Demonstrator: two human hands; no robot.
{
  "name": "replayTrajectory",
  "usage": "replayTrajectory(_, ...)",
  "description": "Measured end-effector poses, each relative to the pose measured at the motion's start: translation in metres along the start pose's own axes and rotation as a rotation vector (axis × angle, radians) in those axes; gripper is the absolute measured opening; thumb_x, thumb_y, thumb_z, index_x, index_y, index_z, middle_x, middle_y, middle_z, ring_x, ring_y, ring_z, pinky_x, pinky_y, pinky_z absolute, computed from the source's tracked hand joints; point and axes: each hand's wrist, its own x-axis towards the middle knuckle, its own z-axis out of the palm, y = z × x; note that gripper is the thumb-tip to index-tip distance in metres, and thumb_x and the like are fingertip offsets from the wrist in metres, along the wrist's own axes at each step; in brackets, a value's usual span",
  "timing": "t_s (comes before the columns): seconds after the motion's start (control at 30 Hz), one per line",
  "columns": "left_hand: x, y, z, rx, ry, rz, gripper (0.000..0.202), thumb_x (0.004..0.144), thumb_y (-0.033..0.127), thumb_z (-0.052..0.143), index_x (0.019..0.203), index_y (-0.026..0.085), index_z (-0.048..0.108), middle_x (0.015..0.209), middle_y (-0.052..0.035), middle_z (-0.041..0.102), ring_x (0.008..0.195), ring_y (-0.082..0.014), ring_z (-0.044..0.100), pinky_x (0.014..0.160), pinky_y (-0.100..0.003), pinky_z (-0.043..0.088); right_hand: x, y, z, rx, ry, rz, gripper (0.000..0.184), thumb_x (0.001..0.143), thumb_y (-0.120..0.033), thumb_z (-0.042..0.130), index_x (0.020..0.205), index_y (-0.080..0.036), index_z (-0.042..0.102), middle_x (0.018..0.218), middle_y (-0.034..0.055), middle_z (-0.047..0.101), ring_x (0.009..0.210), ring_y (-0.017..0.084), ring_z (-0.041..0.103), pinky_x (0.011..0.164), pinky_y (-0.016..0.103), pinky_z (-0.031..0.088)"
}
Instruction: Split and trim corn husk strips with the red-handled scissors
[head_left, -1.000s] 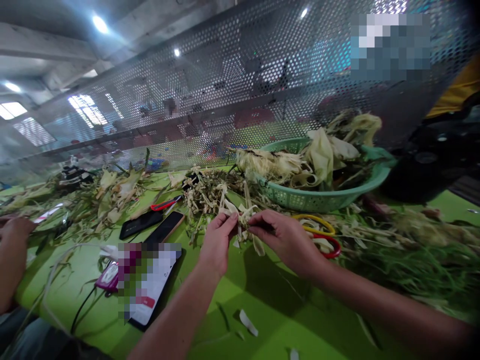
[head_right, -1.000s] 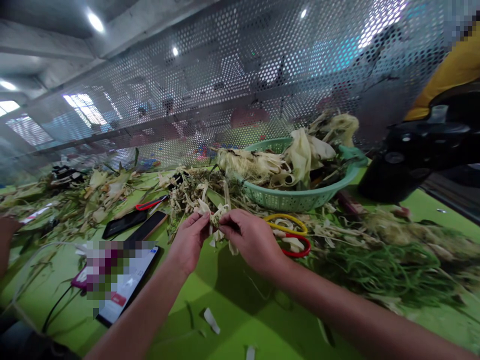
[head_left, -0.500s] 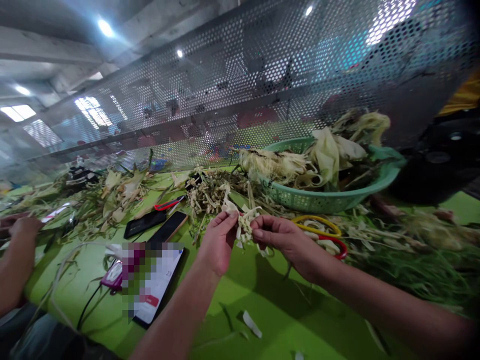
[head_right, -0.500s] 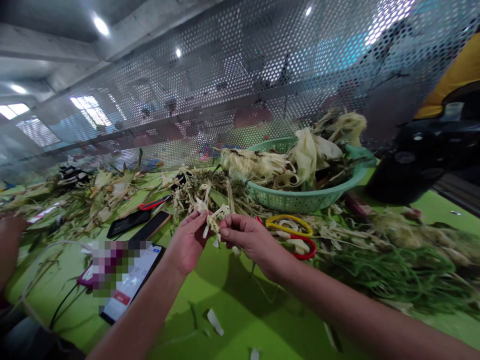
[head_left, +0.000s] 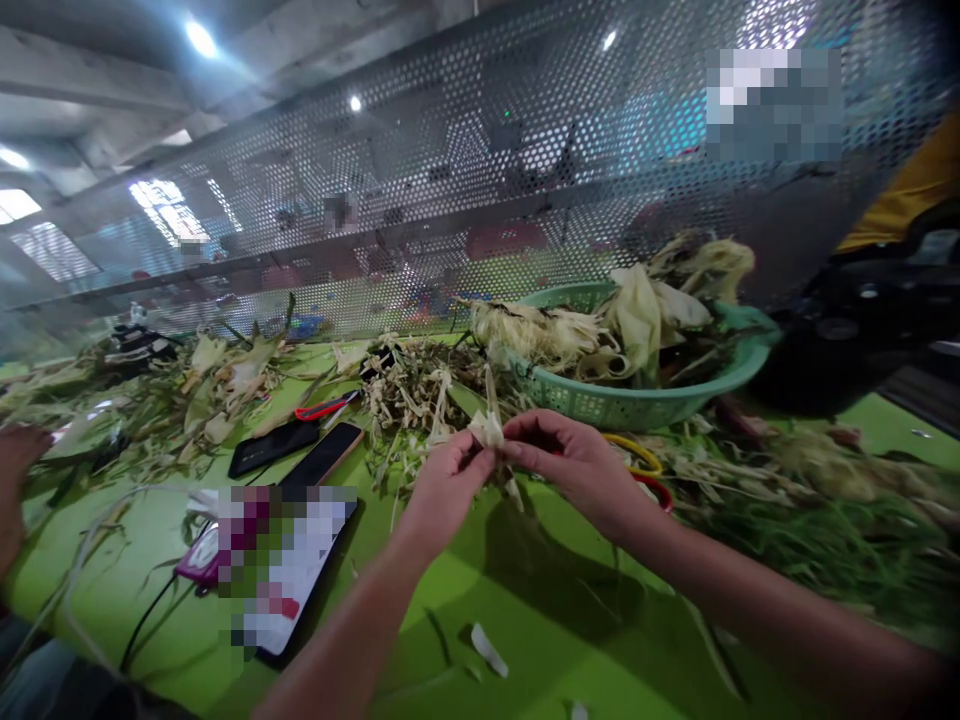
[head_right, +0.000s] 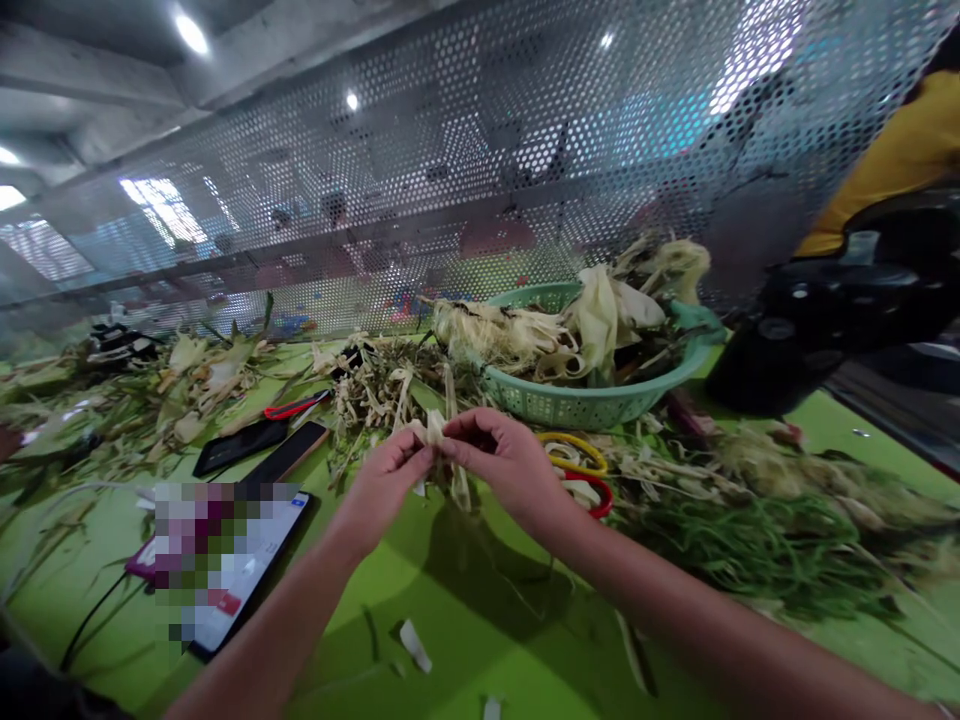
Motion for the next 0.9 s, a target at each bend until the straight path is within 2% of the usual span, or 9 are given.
replayTrajectory(0.07, 0.0004, -0.0003, 0.0013, 0.008, -0.017, -0.002, 0.02, 0.081, 0.035, 0.058, 0.089, 0.017, 0.062, 0.085, -0.0028, 0.061, 0.082, -0.0152, 0.053, 0.077, -0.025, 0.04, -0.0005, -0.0019, -0.0012, -0.046, 0.013, -0.034, 0.023, 0.073, -0.037, 0.069, 0.082, -0.017, 0.064, 0.078, 0.0033, 0.064, 0.074, 0.017, 0.059, 0.07, 0.03, 0.047)
replayTrajectory(0.23, 0.0005, -0.0018, 0.0026, 0.017, 0.036, 0.01, 0.022, 0.081, 0.037, 0.059, 0.088, 0.016, 0.057, 0.081, -0.0016, 0.057, 0.074, -0.0134, 0.049, 0.07, -0.025, 0.039, -0.0025, -0.0046, -0.0019, -0.178, 0.057, -0.106, 0.02, 0.074, -0.036, 0.068, 0.079, -0.017, 0.064, 0.074, 0.0022, 0.063, 0.069, 0.016, 0.058, 0.064, 0.028, 0.047)
replayTrajectory(0.43, -0.0011, 0.0012, 0.003, 0.167, -0.019, 0.028, 0.016, 0.085, 0.032, 0.051, 0.082, 0.017, 0.057, 0.075, 0.0004, 0.054, 0.069, -0.0121, 0.047, 0.065, -0.024, 0.037, -0.0016, -0.0024, -0.0019, -0.232, 0.063, -0.198, 0.014, 0.075, -0.031, 0.067, 0.079, -0.018, 0.064, 0.076, 0.0031, 0.062, 0.071, 0.016, 0.057, 0.064, 0.027, 0.046)
replayTrajectory(0.57, -0.0028, 0.0031, 0.0037, 0.207, -0.027, 0.035, 0.014, 0.086, 0.03, 0.049, 0.08, 0.017, 0.054, 0.073, 0.001, 0.053, 0.068, -0.0114, 0.047, 0.063, -0.022, 0.036, -0.0012, -0.0034, -0.0026, -0.209, 0.064, -0.158, 0.015, 0.075, -0.029, 0.067, 0.08, -0.018, 0.058, 0.072, 0.0004, 0.058, 0.065, 0.013, 0.053, 0.059, 0.025, 0.045)
replayTrajectory(0.7, -0.0043, 0.0034, 0.004, 0.316, -0.012, 0.068, 0.012, 0.085, 0.026, 0.048, 0.08, 0.018, 0.055, 0.073, 0.0011, 0.054, 0.069, -0.0119, 0.047, 0.064, -0.023, 0.036, -0.0007, -0.0069, -0.0038, -0.157, 0.02, -0.097, 0.024, 0.073, -0.029, 0.069, 0.091, -0.018, 0.058, 0.073, -0.0007, 0.058, 0.064, 0.012, 0.053, 0.057, 0.023, 0.044)
replayTrajectory(0.8, -0.004, 0.0023, 0.0041, 0.357, -0.019, 0.084, 0.012, 0.085, 0.024, 0.048, 0.08, 0.018, 0.056, 0.075, 0.0, 0.056, 0.071, -0.013, 0.048, 0.067, -0.023, 0.037, -0.0008, -0.0076, -0.0047, -0.152, -0.028, -0.081, 0.018, 0.075, -0.031, 0.067, 0.084, -0.017, 0.061, 0.072, 0.0004, 0.06, 0.067, 0.014, 0.055, 0.061, 0.025, 0.045)
replayTrajectory(0.9, -0.0029, 0.0009, 0.0036, 0.376, -0.015, 0.116, 0.012, 0.084, 0.025, 0.05, 0.081, 0.017, 0.059, 0.08, -0.0019, 0.058, 0.076, -0.0144, 0.051, 0.07, -0.025, 0.039, -0.002, -0.0061, -0.0051, -0.167, -0.003, -0.117, 0.013, 0.076, -0.03, 0.065, 0.078, -0.017, 0.063, 0.073, 0.0017, 0.064, 0.069, 0.015, 0.057, 0.064, 0.026, 0.045)
